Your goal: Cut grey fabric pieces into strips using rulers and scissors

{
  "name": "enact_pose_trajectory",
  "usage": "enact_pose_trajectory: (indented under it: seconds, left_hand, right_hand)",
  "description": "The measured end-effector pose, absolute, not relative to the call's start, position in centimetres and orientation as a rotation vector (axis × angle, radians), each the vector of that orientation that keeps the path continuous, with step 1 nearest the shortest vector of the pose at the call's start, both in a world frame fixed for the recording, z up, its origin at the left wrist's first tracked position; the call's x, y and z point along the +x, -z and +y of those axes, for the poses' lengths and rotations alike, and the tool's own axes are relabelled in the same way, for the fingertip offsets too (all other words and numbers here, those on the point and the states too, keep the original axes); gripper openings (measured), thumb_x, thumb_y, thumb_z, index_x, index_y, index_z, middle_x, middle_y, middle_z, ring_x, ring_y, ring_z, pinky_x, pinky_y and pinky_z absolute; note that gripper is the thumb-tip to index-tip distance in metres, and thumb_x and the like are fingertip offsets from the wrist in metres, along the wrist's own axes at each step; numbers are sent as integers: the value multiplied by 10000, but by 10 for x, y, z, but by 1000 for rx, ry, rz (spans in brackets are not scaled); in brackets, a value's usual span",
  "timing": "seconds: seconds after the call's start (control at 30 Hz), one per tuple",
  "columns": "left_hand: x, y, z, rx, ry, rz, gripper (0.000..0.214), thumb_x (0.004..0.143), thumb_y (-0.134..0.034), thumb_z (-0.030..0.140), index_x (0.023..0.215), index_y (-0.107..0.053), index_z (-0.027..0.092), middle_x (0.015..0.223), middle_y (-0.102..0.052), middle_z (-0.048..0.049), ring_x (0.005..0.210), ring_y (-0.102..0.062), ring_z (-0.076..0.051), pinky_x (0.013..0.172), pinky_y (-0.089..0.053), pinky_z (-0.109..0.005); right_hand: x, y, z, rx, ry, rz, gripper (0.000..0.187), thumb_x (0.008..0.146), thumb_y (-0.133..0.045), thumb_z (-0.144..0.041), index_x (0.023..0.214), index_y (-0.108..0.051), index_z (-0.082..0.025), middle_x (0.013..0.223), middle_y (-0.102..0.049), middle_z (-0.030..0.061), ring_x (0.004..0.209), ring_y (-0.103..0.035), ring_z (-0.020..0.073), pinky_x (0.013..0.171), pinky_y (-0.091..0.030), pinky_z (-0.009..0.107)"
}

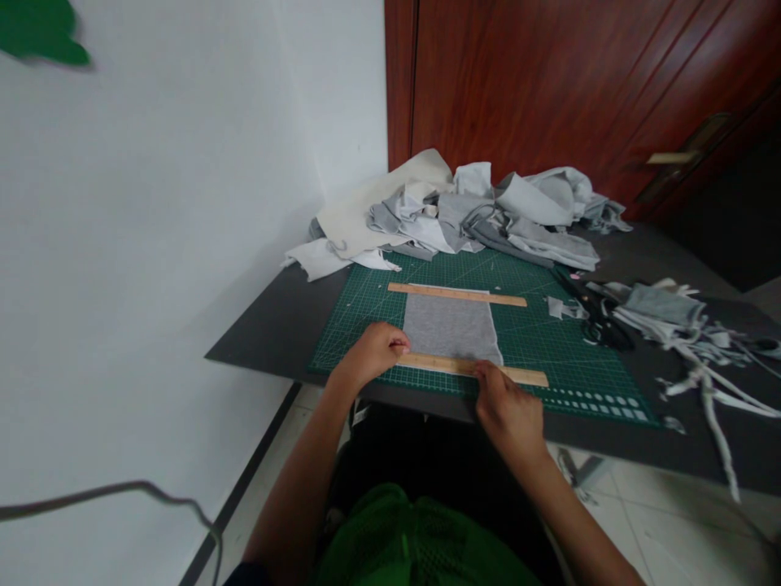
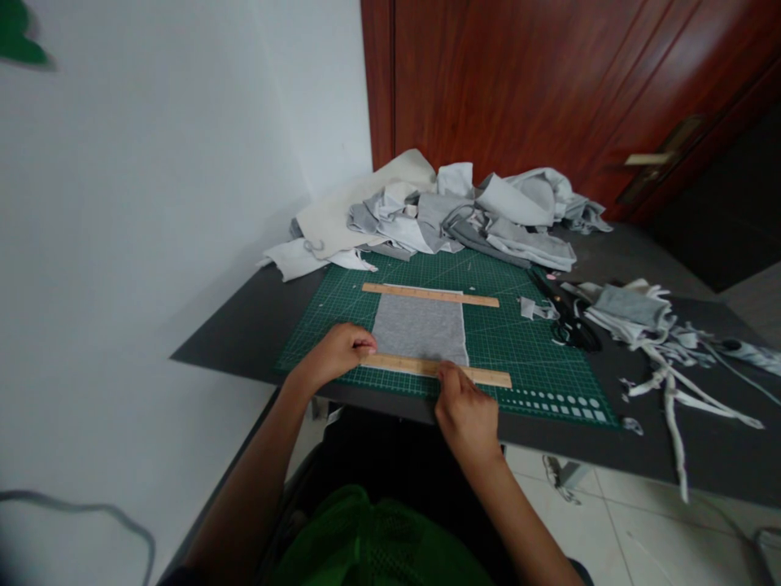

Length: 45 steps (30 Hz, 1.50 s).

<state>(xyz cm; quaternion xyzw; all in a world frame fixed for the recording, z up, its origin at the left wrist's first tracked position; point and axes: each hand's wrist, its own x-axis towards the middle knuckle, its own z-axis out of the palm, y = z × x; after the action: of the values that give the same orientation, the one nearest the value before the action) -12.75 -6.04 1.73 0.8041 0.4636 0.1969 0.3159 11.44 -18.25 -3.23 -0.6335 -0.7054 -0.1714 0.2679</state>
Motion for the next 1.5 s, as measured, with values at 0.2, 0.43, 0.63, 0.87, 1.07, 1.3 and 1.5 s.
enact_pose_trajectory:
  seconds: [0.2,0.43,0.63,0.87,1.07,1.3,1.5]
  left_hand:
    - [-127,-13,-58,2149,-533,1186,194,815,-605,65,741,-761,153,643,-663,14,644,-593,-128,611,-376,-231]
    - [-119,-9,-59,2128,-578,1275,135,831,-643,116,787,-764,154,695,-716,-18,686,-632,-152,655,-423,-248]
    - [-117,-7,-59,2128,-582,1337,131,839,-660,135,805,-785,155,734,-739,-23,697,-648,-158,668,-431,-256]
    - [-117,-9,-60,2121,-552,1327,134,832,-676,108,784,-789,161,712,-737,-22,706,-653,-158,676,-434,-253]
    - [-117,-13,-62,2127,-557,1304,143,829,-684,75,786,-791,160,723,-743,-28,691,-656,-156,675,-432,-255]
    - [-117,-12,-62,2129,-551,1307,117,838,-692,85,793,-772,156,743,-744,-26,700,-658,-154,670,-426,-252]
    - [-113,-10,-67,2284,-545,1443,132,878,-681,159,755,-718,186,752,-713,-35,741,-637,-184,706,-423,-287]
  right_hand:
    - [114,32,-183,-1711,454,-1917,245,1026,-437,-168,1040,-677,-124,961,-804,112,714,-730,160,571,-424,233]
    - [114,33,-183,-1743,452,-1908,259,1036,-426,-190,1046,-678,-129,921,-800,105,703,-722,163,570,-406,234]
    - [114,30,-183,-1722,493,-1924,248,1041,-418,-177,1049,-661,-126,907,-804,102,677,-723,160,550,-385,242]
    - [113,29,-184,-1723,429,-1919,244,1013,-432,-147,1055,-672,-129,944,-802,109,713,-734,165,557,-421,230]
    - [114,30,-184,-1688,459,-1926,238,1031,-431,-150,1047,-667,-123,960,-808,116,730,-748,171,570,-435,233]
    - [113,29,-183,-1686,503,-1918,237,1053,-417,-159,1038,-652,-127,937,-812,98,707,-752,169,548,-414,242]
    - [114,30,-182,-1666,482,-1939,219,1040,-427,-134,1030,-645,-128,1015,-813,111,773,-770,179,573,-446,244]
